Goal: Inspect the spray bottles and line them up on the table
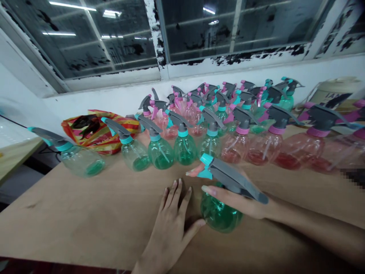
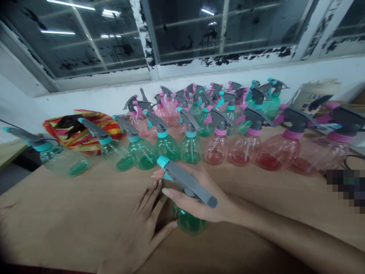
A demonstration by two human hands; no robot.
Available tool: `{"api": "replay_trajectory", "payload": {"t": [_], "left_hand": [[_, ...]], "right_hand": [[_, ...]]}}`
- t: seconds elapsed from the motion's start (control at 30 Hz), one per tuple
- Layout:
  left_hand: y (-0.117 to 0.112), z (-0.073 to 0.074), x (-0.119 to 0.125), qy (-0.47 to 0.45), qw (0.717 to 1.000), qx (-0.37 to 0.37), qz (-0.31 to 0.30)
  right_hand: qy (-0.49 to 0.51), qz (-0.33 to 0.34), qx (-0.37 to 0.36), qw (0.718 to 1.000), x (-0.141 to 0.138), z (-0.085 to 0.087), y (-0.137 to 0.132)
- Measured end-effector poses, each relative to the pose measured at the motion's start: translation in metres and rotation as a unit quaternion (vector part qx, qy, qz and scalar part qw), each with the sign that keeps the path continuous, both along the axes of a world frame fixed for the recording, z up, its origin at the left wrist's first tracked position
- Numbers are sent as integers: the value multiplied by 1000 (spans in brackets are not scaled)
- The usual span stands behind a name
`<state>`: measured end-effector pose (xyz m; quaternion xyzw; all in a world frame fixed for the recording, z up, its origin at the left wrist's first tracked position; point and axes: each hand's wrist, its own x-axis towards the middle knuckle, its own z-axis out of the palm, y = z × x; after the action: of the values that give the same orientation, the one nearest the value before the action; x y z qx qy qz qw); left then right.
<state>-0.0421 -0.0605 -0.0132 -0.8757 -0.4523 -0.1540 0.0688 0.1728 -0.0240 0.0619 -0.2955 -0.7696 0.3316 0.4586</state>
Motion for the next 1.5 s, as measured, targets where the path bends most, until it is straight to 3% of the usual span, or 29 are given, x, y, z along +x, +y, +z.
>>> {"api": "replay_trajectory", "payload": {"t": [0.1,0.37,0.83,1.37,1.5], "left_hand": [[0,1,1,4,1000,1,1],[-1,1,2,-5,1000,-17,4],[-1,0,0,-4,1000,-21,0],[-1,3,2,10,999,-31,2],[-1,3,2,6,999,-32,5]], "right_hand": [[37,6,-41,998,-4,3,-1],[14,-54,-29,998,-3,-2,-4],[-44,-82,1,996,-2,3,-6],[12,-42,-15,999,-4,3,-2],[-1,-69,-12,998,-6,3,-4]]}}
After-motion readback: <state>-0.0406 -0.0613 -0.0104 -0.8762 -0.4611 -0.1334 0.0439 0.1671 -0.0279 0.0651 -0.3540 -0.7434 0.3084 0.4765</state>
